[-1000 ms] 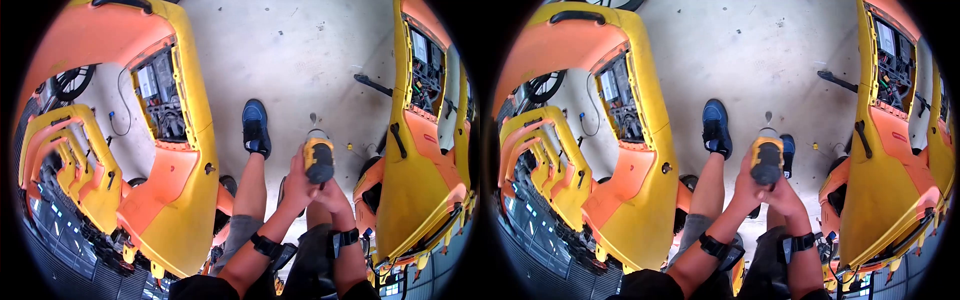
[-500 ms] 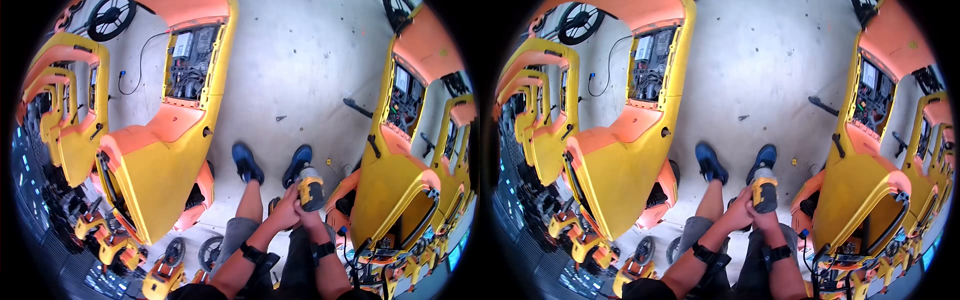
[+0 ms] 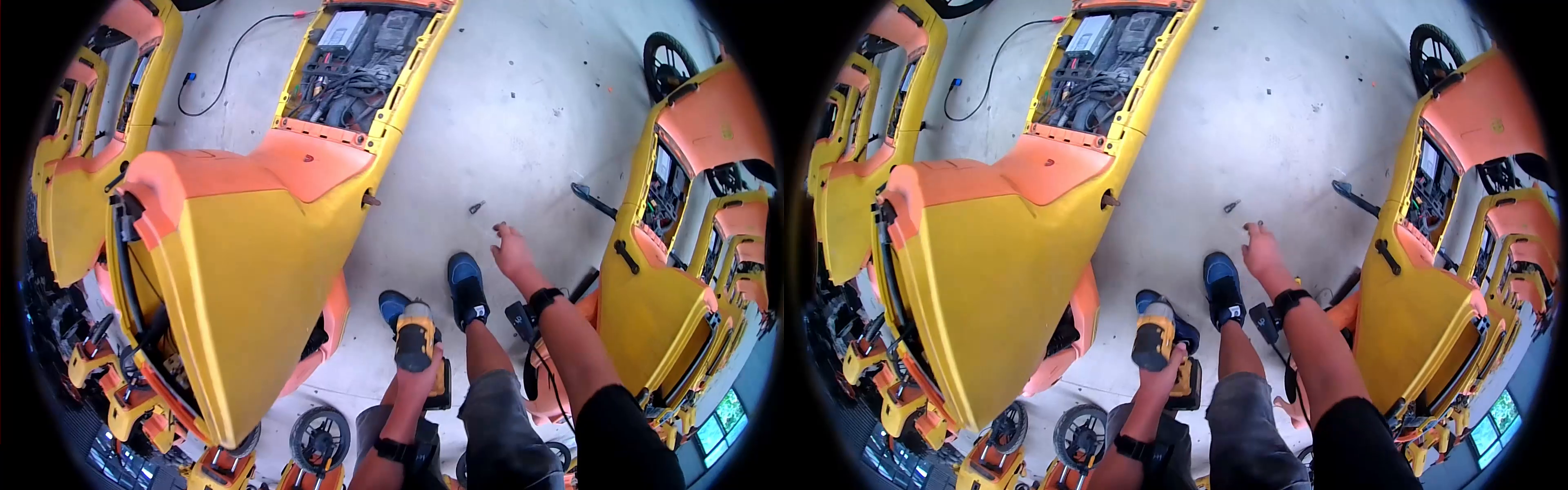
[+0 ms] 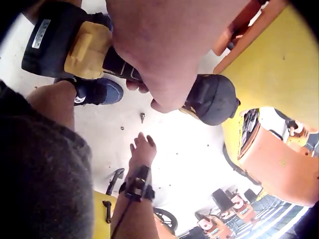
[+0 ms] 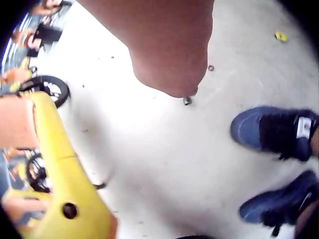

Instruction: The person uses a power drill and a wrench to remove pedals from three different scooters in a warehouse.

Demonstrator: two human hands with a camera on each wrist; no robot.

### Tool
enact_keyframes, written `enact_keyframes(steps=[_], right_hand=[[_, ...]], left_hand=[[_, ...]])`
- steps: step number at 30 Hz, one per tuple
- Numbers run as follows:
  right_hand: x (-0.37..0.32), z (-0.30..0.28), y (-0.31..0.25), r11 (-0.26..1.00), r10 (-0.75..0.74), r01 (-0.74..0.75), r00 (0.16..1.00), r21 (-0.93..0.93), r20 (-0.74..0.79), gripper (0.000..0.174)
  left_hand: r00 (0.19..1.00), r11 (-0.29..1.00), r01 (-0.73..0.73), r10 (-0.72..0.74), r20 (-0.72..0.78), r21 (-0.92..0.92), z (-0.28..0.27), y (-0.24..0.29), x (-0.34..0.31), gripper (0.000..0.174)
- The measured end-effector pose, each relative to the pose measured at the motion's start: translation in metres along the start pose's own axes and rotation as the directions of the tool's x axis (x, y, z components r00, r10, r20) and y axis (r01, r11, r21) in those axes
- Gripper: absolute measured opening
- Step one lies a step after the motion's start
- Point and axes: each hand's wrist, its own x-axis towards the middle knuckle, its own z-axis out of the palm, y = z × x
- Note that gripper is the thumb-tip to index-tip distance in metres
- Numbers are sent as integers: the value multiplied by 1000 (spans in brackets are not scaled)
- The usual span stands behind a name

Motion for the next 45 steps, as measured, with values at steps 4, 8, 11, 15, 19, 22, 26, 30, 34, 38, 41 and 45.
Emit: enact_keyframes(steps=[4, 8, 11, 15, 19, 22, 26, 30, 34, 38, 41, 45], right_hand=[[46, 26, 7, 937, -135, 114, 990, -331, -43, 41], [100, 73, 17, 772, -300, 277, 952, -572, 57, 29], [118, 92, 13, 737, -298, 294, 950, -608, 97, 25], [95, 94, 7, 913, -186, 192, 981, -360, 50, 20], [8, 9, -64, 606, -84, -189, 951, 773, 298, 26], [-103, -120, -168, 329, -265, -199, 919, 923, 293, 32], [-236, -222, -257, 523, -413, -32, 865, 851, 286, 37], [-333, -279, -324, 539, -492, -75, 781, 839, 385, 30], [-405, -329, -385, 518, -503, -135, 751, 845, 428, 29], [-464, -373, -442, 399, -607, -215, 666, 891, 433, 28], [-494, -393, -481, 499, -710, -114, 514, 859, 481, 31], [-549, -404, -519, 573, -782, 118, 373, 811, 499, 35]], left_hand=[[928, 879, -373, 357, 109, 298, -30, 8, 18, 27], [928, 900, -350, 296, 227, 258, -51, 37, 37, 30], [967, 950, 26, 55, 249, -311, -51, 26, 45, 30], [971, 950, 97, -25, 237, -296, -64, 76, 27, 29], [859, 320, 502, -72, 507, -804, -67, 46, -12, 37], [832, 268, 550, -89, 548, -791, -72, 71, -70, 29], [756, 752, -651, 655, 10, -103, -96, 113, -156, 39], [965, 828, -169, 249, 80, -535, -130, 156, -248, 36], [981, 571, -37, 179, 80, -820, -164, 172, -324, 33], [993, 252, -29, 122, 2, -967, -213, 226, -414, 28], [939, 299, -315, 236, -250, -900, -223, 215, -432, 27], [922, -141, -126, 347, -168, -982, -257, 217, -469, 31]])
